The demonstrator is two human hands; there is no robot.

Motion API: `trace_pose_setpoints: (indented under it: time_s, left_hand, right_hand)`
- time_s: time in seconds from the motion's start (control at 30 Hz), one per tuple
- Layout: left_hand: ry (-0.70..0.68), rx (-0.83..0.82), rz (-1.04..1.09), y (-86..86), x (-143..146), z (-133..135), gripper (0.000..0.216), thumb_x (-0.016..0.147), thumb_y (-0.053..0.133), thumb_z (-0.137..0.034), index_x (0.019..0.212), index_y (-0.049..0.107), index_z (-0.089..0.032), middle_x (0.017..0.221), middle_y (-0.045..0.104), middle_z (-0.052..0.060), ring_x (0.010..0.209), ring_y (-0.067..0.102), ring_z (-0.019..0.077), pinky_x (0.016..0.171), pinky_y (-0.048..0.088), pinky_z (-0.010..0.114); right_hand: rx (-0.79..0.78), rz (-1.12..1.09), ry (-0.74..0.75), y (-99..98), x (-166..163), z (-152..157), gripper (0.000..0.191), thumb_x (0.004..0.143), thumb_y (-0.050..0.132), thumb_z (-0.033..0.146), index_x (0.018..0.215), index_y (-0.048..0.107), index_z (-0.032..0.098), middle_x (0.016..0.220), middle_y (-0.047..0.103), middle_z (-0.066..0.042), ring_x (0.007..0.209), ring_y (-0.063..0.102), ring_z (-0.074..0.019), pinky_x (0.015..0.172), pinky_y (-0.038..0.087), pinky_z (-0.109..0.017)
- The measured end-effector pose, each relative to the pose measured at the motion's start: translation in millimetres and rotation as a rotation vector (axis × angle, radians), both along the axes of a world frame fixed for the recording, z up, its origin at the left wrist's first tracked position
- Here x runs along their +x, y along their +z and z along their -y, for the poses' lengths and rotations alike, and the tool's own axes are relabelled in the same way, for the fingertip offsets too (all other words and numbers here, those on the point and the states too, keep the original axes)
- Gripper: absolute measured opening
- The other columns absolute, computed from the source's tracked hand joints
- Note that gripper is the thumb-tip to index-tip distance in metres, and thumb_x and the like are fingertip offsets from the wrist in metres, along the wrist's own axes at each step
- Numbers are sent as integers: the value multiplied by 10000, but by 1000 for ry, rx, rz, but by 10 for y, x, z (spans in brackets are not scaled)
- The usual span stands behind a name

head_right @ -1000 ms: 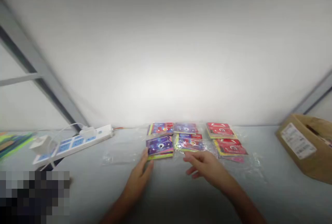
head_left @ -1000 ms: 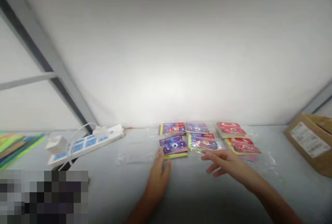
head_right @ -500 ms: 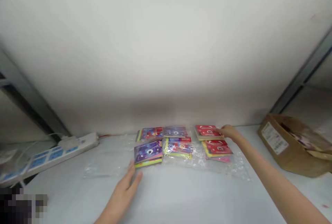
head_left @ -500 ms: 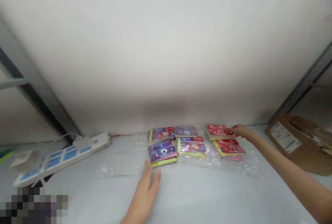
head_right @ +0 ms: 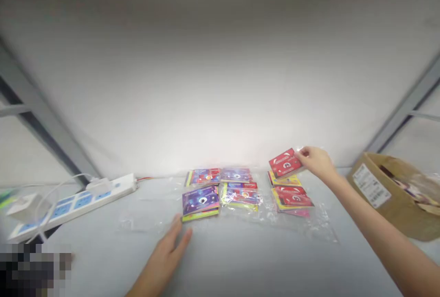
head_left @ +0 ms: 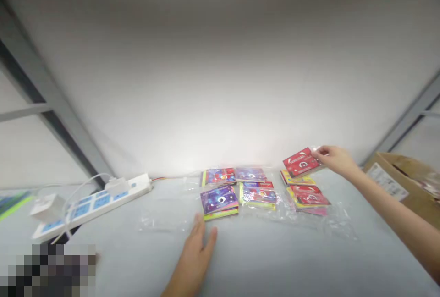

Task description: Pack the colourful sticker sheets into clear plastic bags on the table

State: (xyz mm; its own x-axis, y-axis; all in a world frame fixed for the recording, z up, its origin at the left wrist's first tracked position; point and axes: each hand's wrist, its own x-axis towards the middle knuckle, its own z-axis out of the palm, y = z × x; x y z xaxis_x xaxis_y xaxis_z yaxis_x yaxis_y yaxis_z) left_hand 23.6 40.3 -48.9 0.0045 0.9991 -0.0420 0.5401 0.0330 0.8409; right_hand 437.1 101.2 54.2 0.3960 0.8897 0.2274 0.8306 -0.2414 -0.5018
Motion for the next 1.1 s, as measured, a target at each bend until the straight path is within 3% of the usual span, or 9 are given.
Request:
trace_pose_setpoints:
  time_s: [0.13, 0.23, 0.33, 0.4, 0.47, 0.67, 0.83, 0.97, 1.1]
  left_hand:
    - [-16, 54, -53, 259, -32, 73, 397, 690, 548, -495, 893, 691, -185, 1075, 665, 113, 1112, 528, 335, 991, 340, 439]
    - [-48, 47, -32, 445, -57, 118, 369, 720, 524, -540, 691, 705, -219, 793, 724, 82, 910, 630, 330, 877, 439, 419]
    - [-183, 1, 231, 465, -37, 147, 447, 691, 556, -595, 908, 697, -232, 929, 703, 73, 884, 633, 285, 830, 468, 389]
    - [-340, -141, 538, 402, 9, 169, 676, 640, 576, -656, 1187, 550, -260, 1120, 632, 94, 910, 629, 265, 778, 495, 375]
    - [-381, -290, 754, 347, 61, 198, 859, 557, 620, -695, 1278, 439, -264, 1163, 601, 122, 928, 626, 277, 707, 519, 366]
    - [-99, -296, 995, 491, 40, 198, 557, 721, 603, -521, 1165, 525, -192, 1107, 642, 105, 976, 615, 275, 751, 519, 354]
    - [70, -194, 982, 571, -131, 75, 507, 735, 604, -466, 1126, 559, -146, 989, 692, 89, 912, 644, 259, 758, 508, 340]
    - [141, -107, 968, 568, -232, 16, 466, 720, 620, -459, 1052, 590, -135, 903, 708, 78, 861, 655, 249, 730, 502, 325]
    - [125, -106, 929, 610, -357, -44, 377, 715, 630, -442, 943, 626, -142, 844, 711, 60, 774, 661, 222, 678, 493, 295]
  right_hand:
    - [94, 55, 63, 294, -332, 259, 300, 730, 536, 465, 641, 622, 192, 679, 683, -73, 609, 604, -192, 520, 379, -266]
    - [83, -49, 143, 441, -724, 486, 332, 750, 509, 492, 645, 615, 196, 663, 678, -55, 611, 608, -186, 539, 400, -260]
    - [71, -178, 258, 454, -1147, 667, 341, 739, 522, 511, 660, 606, 190, 633, 660, -49, 602, 597, -183, 536, 412, -250]
    - [38, -286, 364, 389, -1419, 743, 318, 767, 502, 488, 715, 610, 193, 673, 662, -34, 620, 590, -168, 529, 410, -231]
    - [49, -336, 427, 287, -1676, 780, 285, 770, 512, 451, 684, 598, 194, 666, 648, -20, 624, 578, -159, 527, 401, -222]
    - [6, -468, 587, 0, -2275, 721, 232, 788, 497, 377, 720, 617, 189, 720, 651, -24, 693, 595, -172, 620, 454, -246]
    - [-3, -542, 606, -79, -2496, 625, 290, 793, 493, 410, 925, 622, 186, 943, 657, -54, 816, 605, -200, 688, 477, -282]
    - [-121, -624, 712, -80, -2596, 573, 325, 814, 467, 433, 972, 597, 180, 919, 663, -59, 830, 607, -207, 725, 465, -297]
    - [-104, -671, 769, -56, -2665, 546, 348, 836, 423, 450, 963, 586, 170, 897, 648, -56, 812, 596, -193, 718, 455, -288]
